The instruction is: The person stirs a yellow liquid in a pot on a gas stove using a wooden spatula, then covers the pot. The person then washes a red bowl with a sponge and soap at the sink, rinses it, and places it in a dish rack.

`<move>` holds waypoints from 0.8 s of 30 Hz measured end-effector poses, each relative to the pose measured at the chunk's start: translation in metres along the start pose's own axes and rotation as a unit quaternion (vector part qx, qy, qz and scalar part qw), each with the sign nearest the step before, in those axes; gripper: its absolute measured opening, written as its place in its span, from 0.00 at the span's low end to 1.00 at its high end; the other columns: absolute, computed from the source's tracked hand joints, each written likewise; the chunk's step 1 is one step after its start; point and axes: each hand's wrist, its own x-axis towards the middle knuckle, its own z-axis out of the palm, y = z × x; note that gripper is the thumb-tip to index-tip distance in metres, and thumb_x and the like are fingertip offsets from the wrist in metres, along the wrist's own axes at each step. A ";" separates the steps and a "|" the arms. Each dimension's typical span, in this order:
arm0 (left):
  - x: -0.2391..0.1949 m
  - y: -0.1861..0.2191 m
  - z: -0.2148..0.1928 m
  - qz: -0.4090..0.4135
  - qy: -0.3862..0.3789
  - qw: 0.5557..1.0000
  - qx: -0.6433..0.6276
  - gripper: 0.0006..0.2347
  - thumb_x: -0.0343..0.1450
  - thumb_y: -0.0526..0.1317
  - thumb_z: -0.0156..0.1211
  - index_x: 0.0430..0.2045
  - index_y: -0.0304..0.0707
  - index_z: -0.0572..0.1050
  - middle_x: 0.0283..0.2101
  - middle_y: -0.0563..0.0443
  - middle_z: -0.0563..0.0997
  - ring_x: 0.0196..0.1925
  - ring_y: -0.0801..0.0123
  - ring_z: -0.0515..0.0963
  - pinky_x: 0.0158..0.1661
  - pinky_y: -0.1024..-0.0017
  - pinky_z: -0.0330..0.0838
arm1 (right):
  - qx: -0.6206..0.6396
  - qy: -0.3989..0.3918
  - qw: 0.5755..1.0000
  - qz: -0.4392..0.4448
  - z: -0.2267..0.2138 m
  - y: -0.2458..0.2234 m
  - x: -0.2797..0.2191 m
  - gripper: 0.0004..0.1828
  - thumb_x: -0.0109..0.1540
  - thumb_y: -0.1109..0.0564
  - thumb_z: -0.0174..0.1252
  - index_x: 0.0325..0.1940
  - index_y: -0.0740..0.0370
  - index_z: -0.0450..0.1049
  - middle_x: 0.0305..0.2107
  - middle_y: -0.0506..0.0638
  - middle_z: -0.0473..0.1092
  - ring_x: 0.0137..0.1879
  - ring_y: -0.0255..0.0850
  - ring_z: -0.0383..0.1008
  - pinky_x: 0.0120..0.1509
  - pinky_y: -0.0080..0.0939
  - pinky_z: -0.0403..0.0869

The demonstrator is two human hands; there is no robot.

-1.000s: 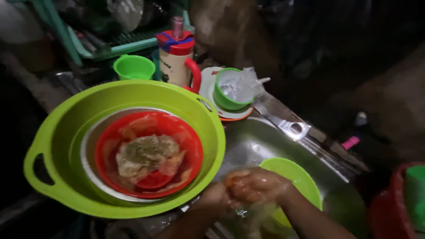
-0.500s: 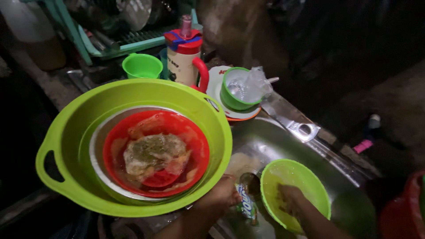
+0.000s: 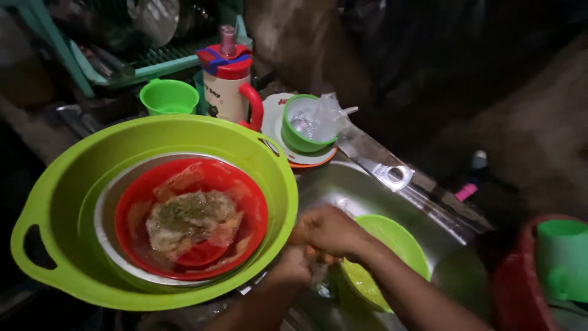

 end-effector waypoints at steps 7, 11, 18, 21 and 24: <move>0.065 -0.024 0.021 -0.220 0.130 0.867 -0.427 0.06 0.70 0.35 0.61 0.37 0.35 0.74 0.28 0.49 0.72 0.22 0.67 0.71 0.19 0.69 0.66 | -0.187 0.301 0.920 -0.166 -0.064 -0.005 -0.036 0.11 0.47 0.65 0.55 0.29 0.56 0.79 0.43 0.51 0.76 0.55 0.45 0.77 0.59 0.43 0.74; 0.079 0.032 0.053 -0.371 0.175 0.827 -0.385 0.07 0.73 0.36 0.59 0.42 0.36 0.72 0.33 0.45 0.71 0.27 0.61 0.72 0.28 0.62 0.74 | -0.328 0.399 0.845 0.139 -0.165 0.034 -0.052 0.20 0.56 0.51 0.67 0.53 0.41 0.80 0.59 0.45 0.70 0.67 0.46 0.67 0.67 0.62 0.65; 0.052 0.144 0.063 -0.411 0.077 0.850 -0.320 0.14 0.74 0.38 0.56 0.53 0.35 0.70 0.47 0.40 0.77 0.44 0.52 0.79 0.45 0.56 0.80 | -0.264 0.385 0.822 0.326 -0.285 0.168 -0.028 0.64 0.44 0.37 0.77 0.79 0.45 0.53 0.64 0.64 0.65 0.69 0.63 0.64 0.70 0.65 0.63; 0.038 0.169 0.056 -0.388 0.031 0.875 -0.289 0.13 0.76 0.40 0.54 0.53 0.34 0.69 0.47 0.39 0.77 0.44 0.52 0.79 0.45 0.56 0.79 | -0.270 0.426 0.824 0.259 -0.303 0.211 -0.015 0.51 0.43 0.37 0.80 0.64 0.65 0.75 0.55 0.69 0.76 0.61 0.64 0.77 0.63 0.61 0.74; 0.021 0.181 0.040 -0.355 0.000 0.900 -0.253 0.14 0.77 0.41 0.52 0.54 0.33 0.68 0.46 0.40 0.77 0.42 0.54 0.78 0.44 0.57 0.79 | -0.274 0.417 0.818 0.287 -0.299 0.221 0.008 0.48 0.42 0.37 0.81 0.60 0.64 0.80 0.52 0.66 0.80 0.57 0.61 0.82 0.60 0.59 0.78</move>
